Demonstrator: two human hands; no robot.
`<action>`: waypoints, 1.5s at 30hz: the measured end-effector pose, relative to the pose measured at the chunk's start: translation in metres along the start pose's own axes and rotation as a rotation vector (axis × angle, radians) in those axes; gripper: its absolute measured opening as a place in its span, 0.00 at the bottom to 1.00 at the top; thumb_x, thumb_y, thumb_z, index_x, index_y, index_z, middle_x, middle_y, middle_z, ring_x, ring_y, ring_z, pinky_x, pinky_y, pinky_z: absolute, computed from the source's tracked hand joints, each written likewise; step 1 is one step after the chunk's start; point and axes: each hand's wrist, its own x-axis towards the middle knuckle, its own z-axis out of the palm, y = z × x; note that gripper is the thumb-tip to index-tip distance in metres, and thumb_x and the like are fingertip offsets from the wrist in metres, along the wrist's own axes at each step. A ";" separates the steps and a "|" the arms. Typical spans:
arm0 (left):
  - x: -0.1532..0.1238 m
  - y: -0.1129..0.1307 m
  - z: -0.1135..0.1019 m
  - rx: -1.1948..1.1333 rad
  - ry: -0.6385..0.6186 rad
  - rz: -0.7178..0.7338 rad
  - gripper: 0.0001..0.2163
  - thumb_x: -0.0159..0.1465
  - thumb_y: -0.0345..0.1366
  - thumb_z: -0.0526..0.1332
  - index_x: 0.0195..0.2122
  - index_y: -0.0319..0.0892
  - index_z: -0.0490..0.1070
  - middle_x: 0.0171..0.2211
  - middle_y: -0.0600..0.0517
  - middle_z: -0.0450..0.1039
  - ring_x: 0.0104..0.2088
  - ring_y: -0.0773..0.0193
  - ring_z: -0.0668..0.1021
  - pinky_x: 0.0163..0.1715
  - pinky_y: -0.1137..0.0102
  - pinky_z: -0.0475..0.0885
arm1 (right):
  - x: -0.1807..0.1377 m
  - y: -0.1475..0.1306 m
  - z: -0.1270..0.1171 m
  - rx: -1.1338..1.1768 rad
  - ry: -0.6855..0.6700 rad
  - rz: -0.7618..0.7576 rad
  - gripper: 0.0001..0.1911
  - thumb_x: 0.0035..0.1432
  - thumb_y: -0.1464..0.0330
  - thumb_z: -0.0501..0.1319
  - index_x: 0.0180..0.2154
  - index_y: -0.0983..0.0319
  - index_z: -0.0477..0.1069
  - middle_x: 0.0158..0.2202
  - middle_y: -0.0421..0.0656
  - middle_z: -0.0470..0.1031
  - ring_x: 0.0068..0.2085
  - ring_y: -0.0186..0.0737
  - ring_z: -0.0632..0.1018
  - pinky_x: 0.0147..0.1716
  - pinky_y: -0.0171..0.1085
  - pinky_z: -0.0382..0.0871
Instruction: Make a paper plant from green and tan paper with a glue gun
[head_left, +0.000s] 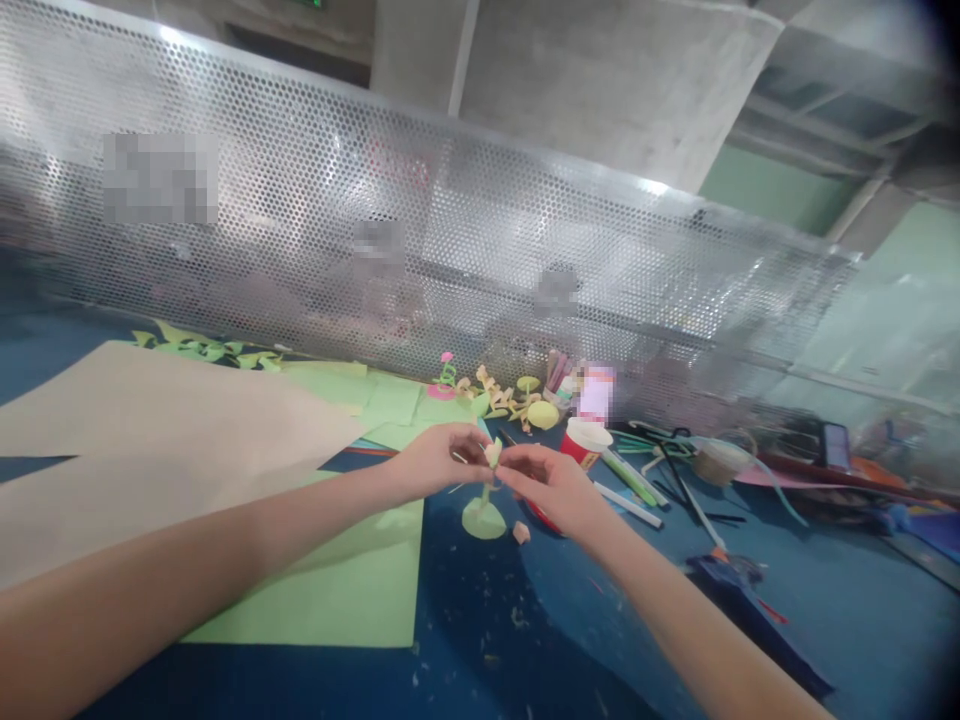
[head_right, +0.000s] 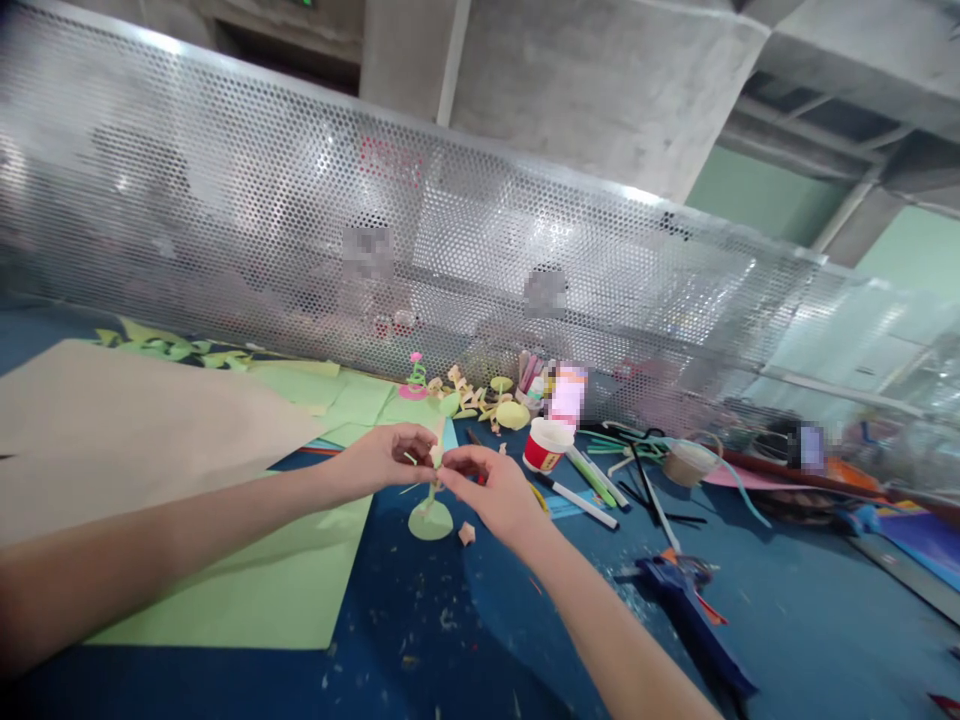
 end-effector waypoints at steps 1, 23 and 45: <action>-0.001 0.001 0.001 -0.007 -0.003 0.000 0.14 0.49 0.37 0.65 0.35 0.40 0.67 0.28 0.52 0.72 0.30 0.66 0.74 0.32 0.72 0.66 | 0.000 0.000 0.001 0.005 0.013 0.004 0.13 0.49 0.61 0.60 0.34 0.63 0.70 0.31 0.41 0.73 0.28 0.34 0.72 0.30 0.34 0.66; -0.005 0.014 -0.003 -0.136 0.074 -0.035 0.11 0.53 0.42 0.62 0.32 0.40 0.73 0.33 0.50 0.73 0.35 0.65 0.71 0.37 0.72 0.64 | 0.002 0.001 -0.012 0.552 0.112 0.176 0.12 0.43 0.62 0.66 0.31 0.62 0.72 0.28 0.38 0.70 0.29 0.30 0.69 0.29 0.30 0.65; -0.003 0.015 -0.001 0.035 0.128 -0.009 0.11 0.52 0.42 0.61 0.31 0.39 0.72 0.32 0.50 0.73 0.32 0.64 0.74 0.34 0.72 0.67 | 0.001 -0.011 -0.039 0.197 0.145 0.163 0.17 0.47 0.58 0.61 0.36 0.63 0.71 0.32 0.43 0.75 0.30 0.33 0.73 0.30 0.33 0.68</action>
